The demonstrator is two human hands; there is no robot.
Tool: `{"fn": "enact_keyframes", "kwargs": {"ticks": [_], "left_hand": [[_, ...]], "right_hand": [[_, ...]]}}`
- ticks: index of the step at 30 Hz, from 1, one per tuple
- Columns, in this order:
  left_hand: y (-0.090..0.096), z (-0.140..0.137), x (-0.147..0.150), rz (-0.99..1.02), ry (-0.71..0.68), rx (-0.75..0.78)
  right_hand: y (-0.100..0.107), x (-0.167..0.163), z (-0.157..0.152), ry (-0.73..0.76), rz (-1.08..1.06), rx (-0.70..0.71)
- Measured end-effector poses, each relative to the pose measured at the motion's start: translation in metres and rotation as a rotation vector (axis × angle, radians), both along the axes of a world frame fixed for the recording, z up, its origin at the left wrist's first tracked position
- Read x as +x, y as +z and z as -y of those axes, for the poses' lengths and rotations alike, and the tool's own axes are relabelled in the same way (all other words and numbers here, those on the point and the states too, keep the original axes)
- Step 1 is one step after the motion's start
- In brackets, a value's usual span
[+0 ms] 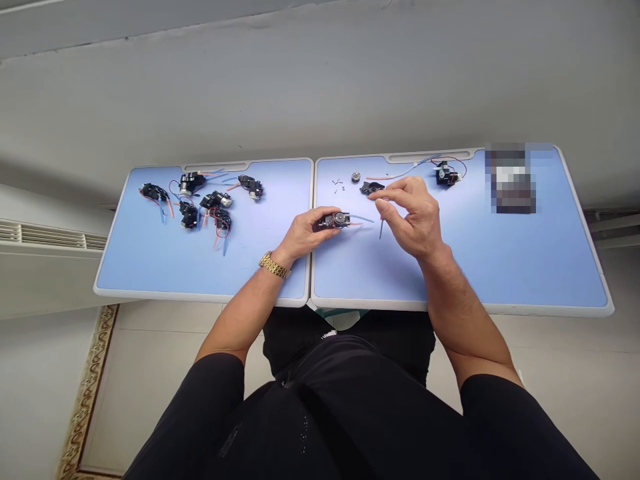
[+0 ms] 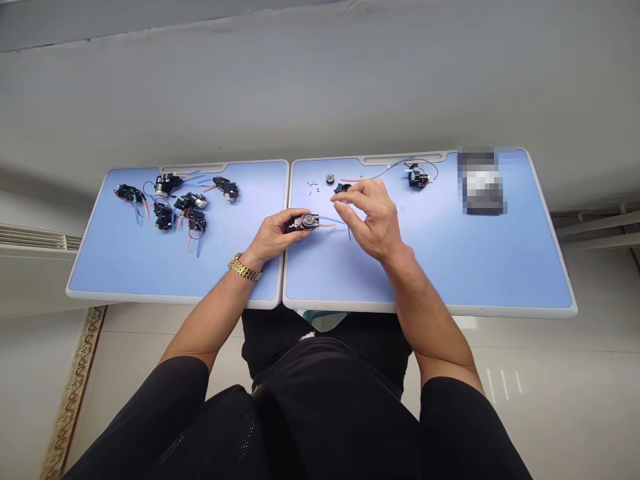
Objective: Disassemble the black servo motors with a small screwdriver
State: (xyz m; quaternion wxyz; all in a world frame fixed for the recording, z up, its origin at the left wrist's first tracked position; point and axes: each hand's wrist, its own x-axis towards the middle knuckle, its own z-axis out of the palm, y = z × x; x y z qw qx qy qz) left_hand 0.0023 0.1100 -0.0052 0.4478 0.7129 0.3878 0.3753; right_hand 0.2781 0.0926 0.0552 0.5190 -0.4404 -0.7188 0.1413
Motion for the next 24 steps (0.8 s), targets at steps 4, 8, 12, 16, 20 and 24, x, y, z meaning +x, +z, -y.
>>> {"fn": "enact_keyframes", "kwargs": {"ticks": [4, 8, 12, 16, 20, 24], "left_hand": [[0.0, -0.001, 0.0, -0.034, 0.043, 0.054], [-0.001, 0.0, 0.001, -0.051, 0.071, 0.069], [0.0, 0.002, 0.002, -0.02, 0.061, 0.082], [0.002, 0.004, 0.003, 0.003, 0.038, 0.079], [0.003, 0.004, 0.005, 0.049, 0.024, 0.063], [0.004, 0.004, 0.006, 0.068, 0.025, 0.022]], "right_hand": [[-0.001, -0.005, 0.005, -0.03, -0.215, 0.002], [-0.007, -0.009, 0.005, 0.067, -0.437, -0.077], [-0.01, -0.013, 0.006, 0.026, -0.451, -0.08], [-0.009, -0.013, 0.007, -0.018, -0.451, -0.042], [-0.008, -0.013, 0.006, -0.03, -0.458, -0.024], [-0.007, -0.013, 0.006, -0.039, -0.443, -0.018]]}}
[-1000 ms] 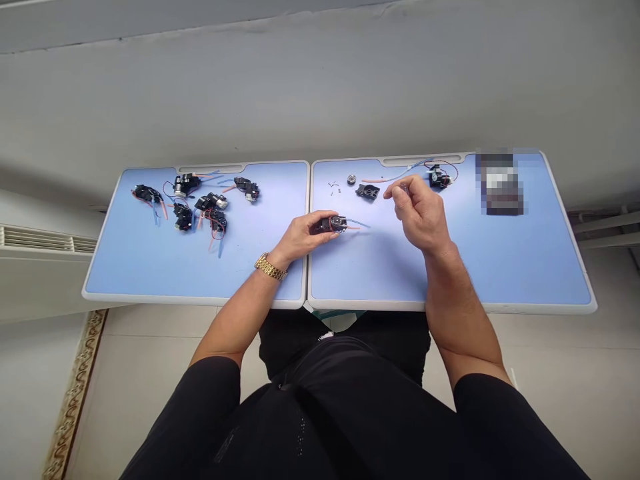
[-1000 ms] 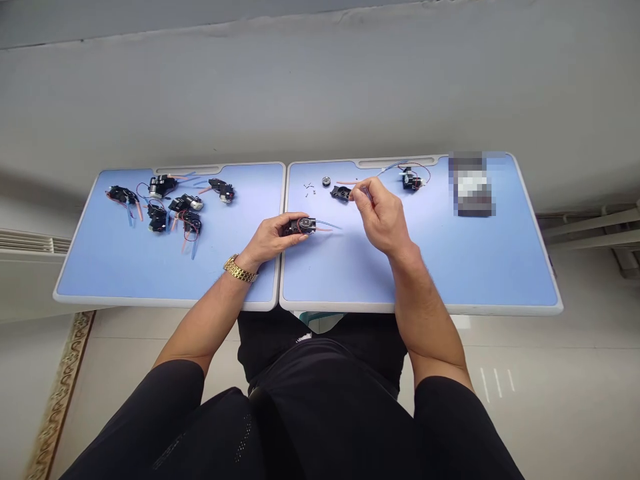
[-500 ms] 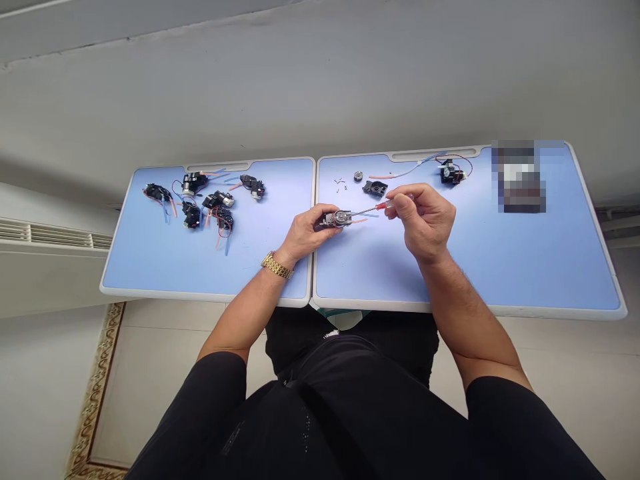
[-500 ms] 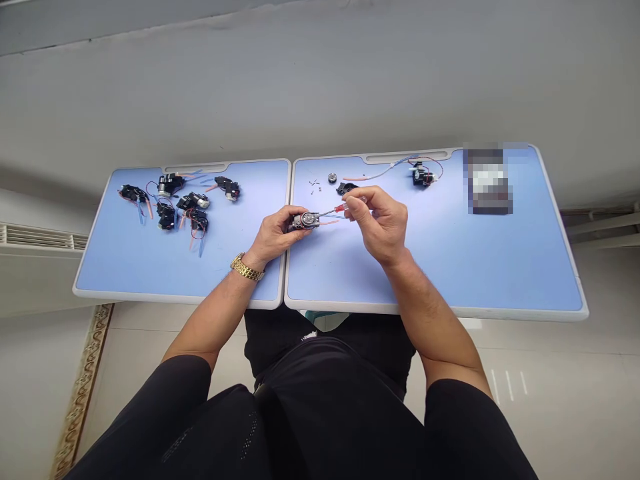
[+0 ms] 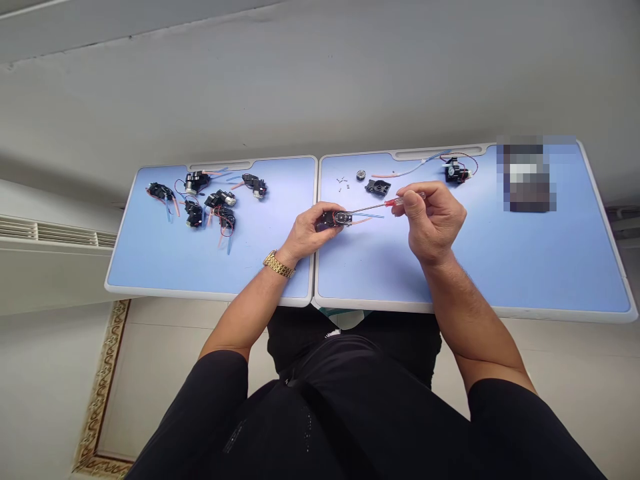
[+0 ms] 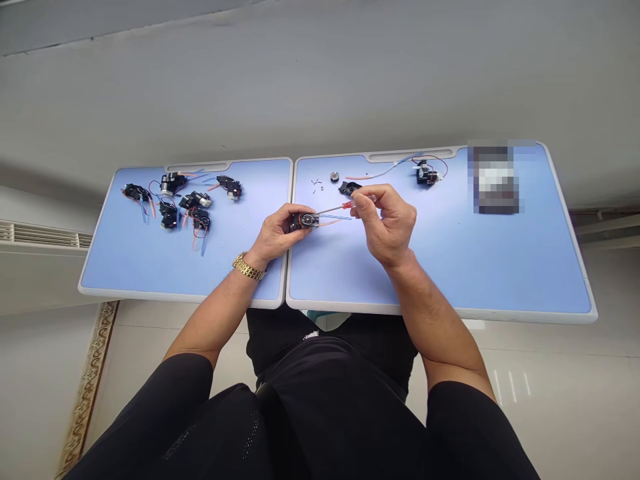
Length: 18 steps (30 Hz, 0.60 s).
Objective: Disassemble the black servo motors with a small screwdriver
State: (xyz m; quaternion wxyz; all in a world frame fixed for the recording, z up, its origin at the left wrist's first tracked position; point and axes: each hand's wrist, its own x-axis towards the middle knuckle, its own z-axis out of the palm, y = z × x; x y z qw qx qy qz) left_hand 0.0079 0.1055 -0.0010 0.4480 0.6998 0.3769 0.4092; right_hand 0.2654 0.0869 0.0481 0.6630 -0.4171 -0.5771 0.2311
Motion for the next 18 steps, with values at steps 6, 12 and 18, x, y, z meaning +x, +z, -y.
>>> {"fn": "enact_keyframes", "kwargs": {"ticks": [6, 12, 18], "left_hand": [[-0.0011, -0.0012, -0.0014, -0.048, 0.049, 0.013], [-0.0013, -0.0029, -0.0027, -0.122, 0.051, 0.033], [-0.0009, -0.0027, -0.0028, -0.14, 0.032, 0.035]], "right_hand": [[0.001, -0.0002, 0.0018, -0.003, 0.027, -0.007], [-0.0019, -0.0012, 0.0029, 0.027, 0.125, -0.057], [-0.0025, -0.0018, 0.0038, 0.033, 0.194, -0.06]]}}
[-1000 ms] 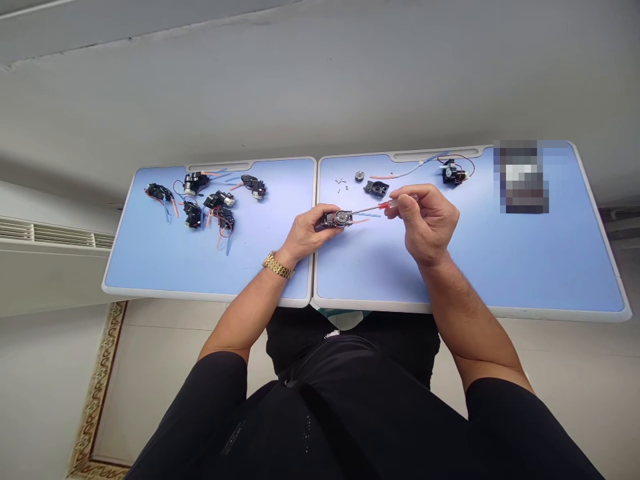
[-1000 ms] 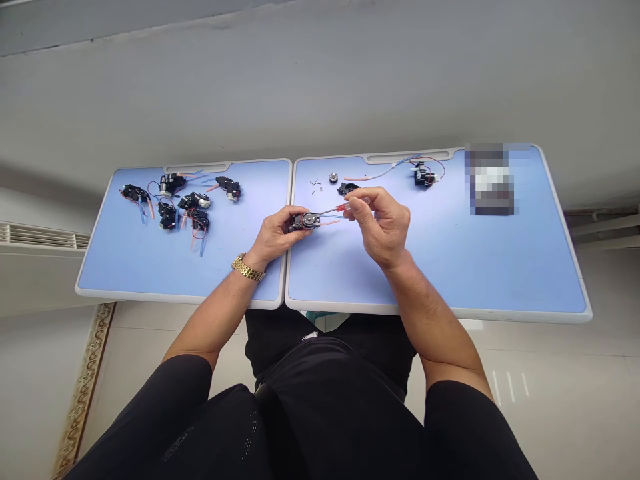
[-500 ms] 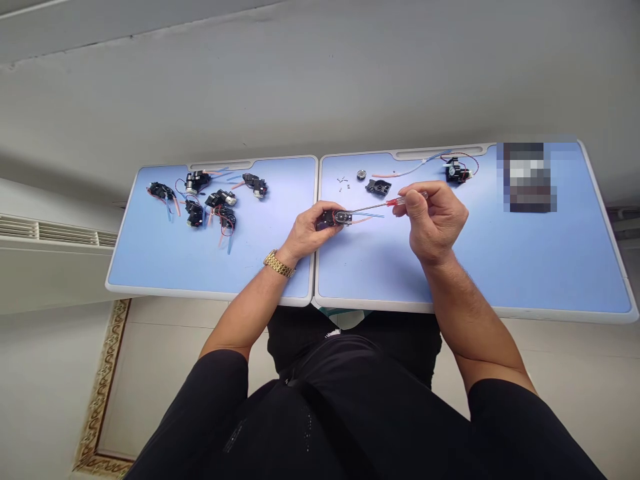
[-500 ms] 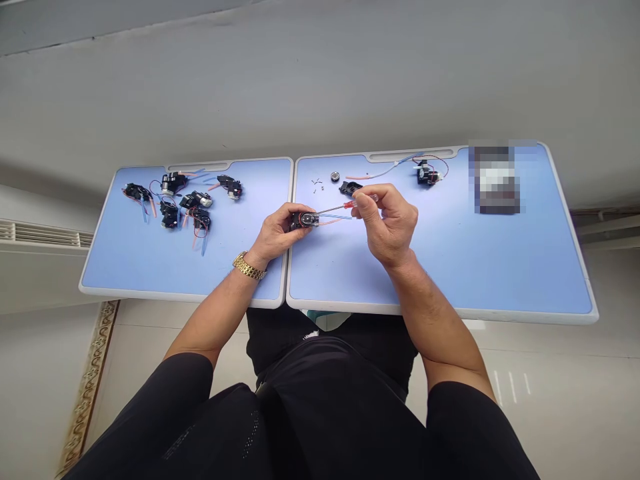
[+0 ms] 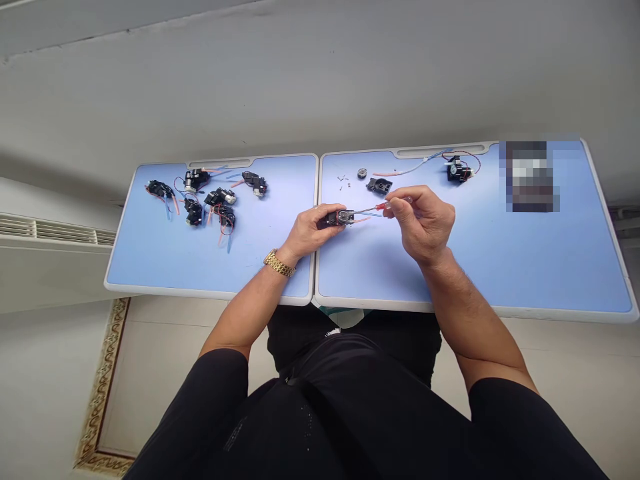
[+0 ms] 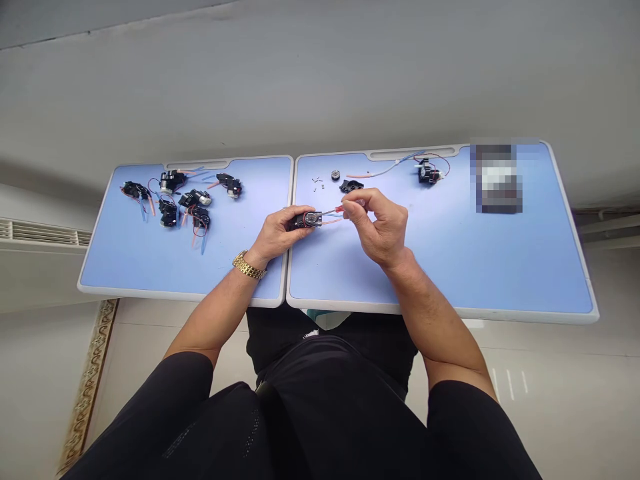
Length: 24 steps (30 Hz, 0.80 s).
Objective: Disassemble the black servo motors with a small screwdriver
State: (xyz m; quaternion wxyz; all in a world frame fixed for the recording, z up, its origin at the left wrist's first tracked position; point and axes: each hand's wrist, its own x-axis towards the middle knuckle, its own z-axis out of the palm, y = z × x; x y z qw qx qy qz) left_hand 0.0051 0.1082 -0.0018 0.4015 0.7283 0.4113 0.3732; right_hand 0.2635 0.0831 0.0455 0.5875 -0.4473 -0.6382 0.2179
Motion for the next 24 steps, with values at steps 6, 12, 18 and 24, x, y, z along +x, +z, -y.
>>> {"fn": "enact_keyframes", "kwargs": {"ticks": [6, 12, 18, 24], "left_hand": [[-0.0004, -0.0001, 0.0002, -0.005, -0.018, 0.012], [-0.0007, -0.0003, 0.0, -0.01, -0.011, 0.013], [-0.0022, -0.0006, 0.0, -0.012, -0.006, 0.003], [-0.0016, -0.0004, 0.0006, -0.017, -0.006, 0.026]], "right_hand": [[-0.0008, 0.0006, -0.0003, -0.003, 0.013, 0.028], [-0.0017, 0.0024, -0.0011, 0.003, 0.018, 0.027], [-0.0012, 0.0027, 0.0001, 0.002, 0.03, 0.011], [0.0005, 0.0032, 0.0001, 0.009, 0.069, 0.035]]}}
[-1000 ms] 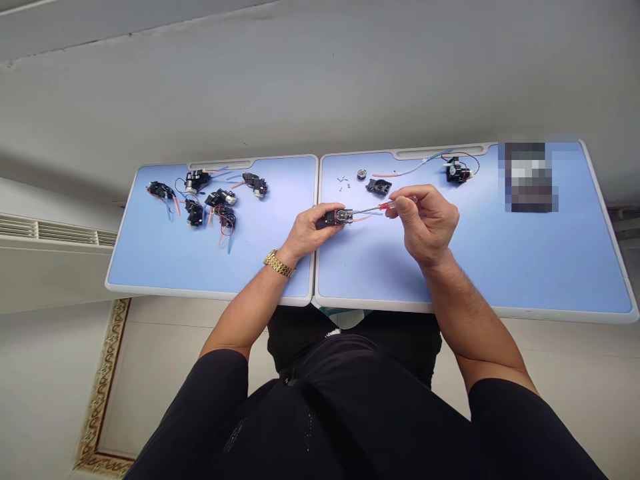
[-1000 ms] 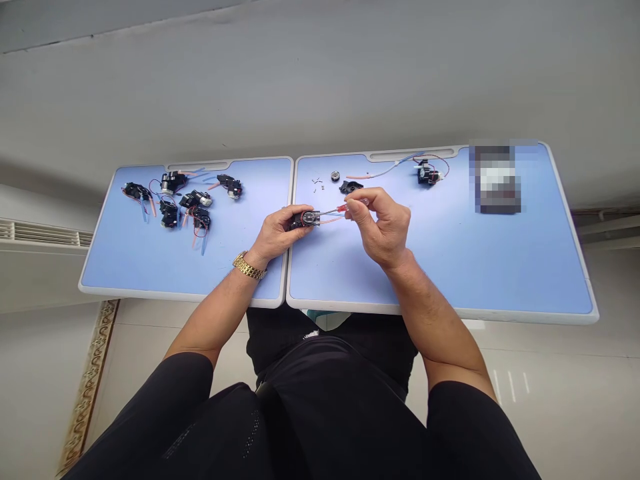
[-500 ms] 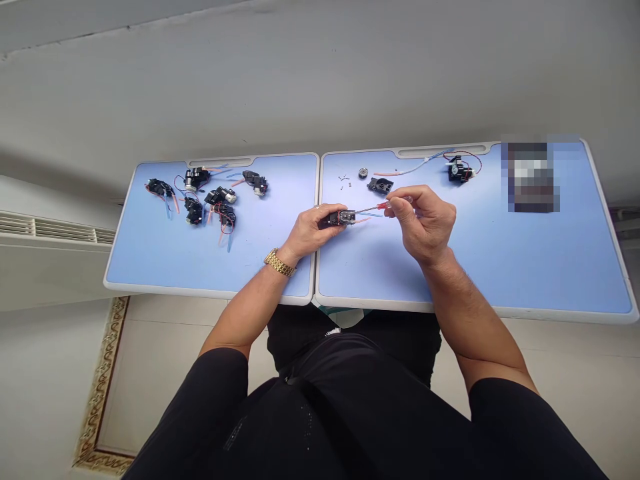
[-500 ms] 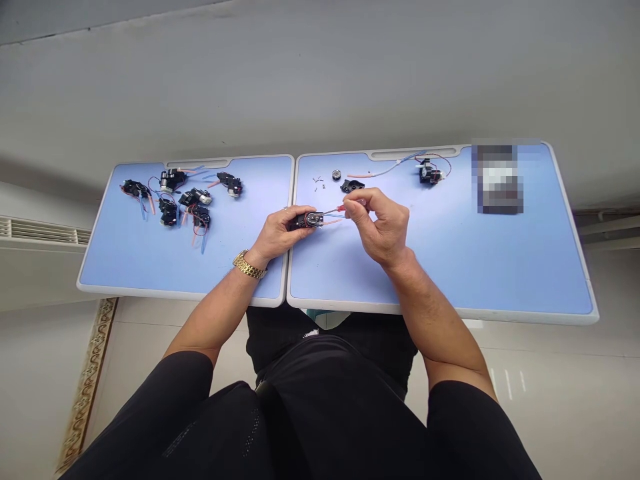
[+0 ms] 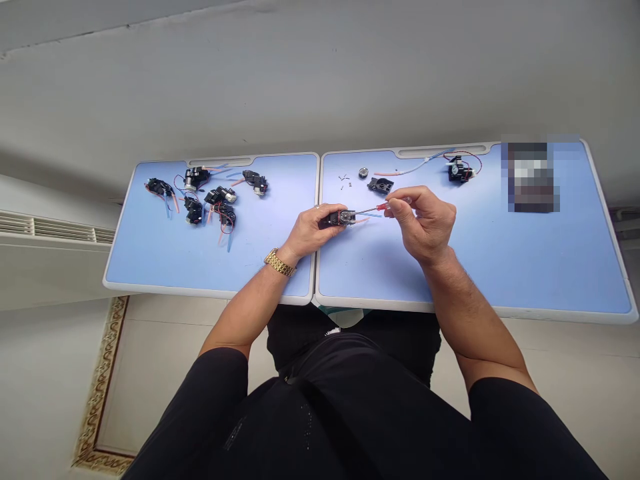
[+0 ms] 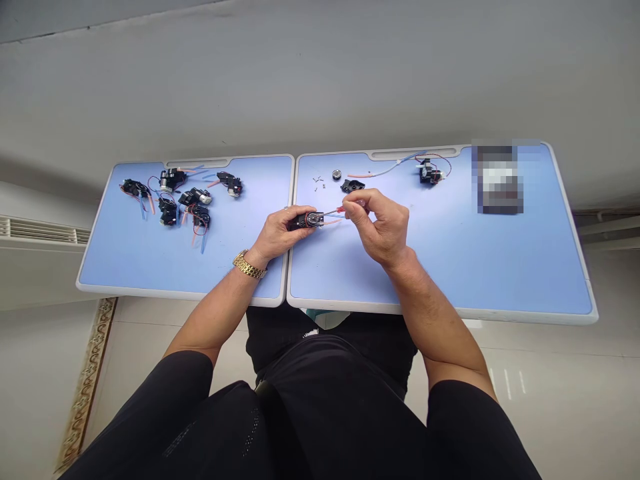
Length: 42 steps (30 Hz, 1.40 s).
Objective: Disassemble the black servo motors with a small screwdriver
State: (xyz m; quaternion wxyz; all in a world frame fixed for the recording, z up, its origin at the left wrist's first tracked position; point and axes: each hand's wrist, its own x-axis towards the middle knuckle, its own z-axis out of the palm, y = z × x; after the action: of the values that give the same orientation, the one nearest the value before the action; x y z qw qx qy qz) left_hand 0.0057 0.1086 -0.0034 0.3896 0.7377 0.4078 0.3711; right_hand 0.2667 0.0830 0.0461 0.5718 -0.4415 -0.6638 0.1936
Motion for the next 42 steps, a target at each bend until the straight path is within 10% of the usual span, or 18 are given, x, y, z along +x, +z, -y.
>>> {"fn": "enact_keyframes", "kwargs": {"ticks": [42], "left_hand": [[0.002, -0.001, -0.002, 0.0, -0.056, -0.069]], "right_hand": [[0.026, 0.014, 0.003, 0.119, 0.575, -0.042]]}}
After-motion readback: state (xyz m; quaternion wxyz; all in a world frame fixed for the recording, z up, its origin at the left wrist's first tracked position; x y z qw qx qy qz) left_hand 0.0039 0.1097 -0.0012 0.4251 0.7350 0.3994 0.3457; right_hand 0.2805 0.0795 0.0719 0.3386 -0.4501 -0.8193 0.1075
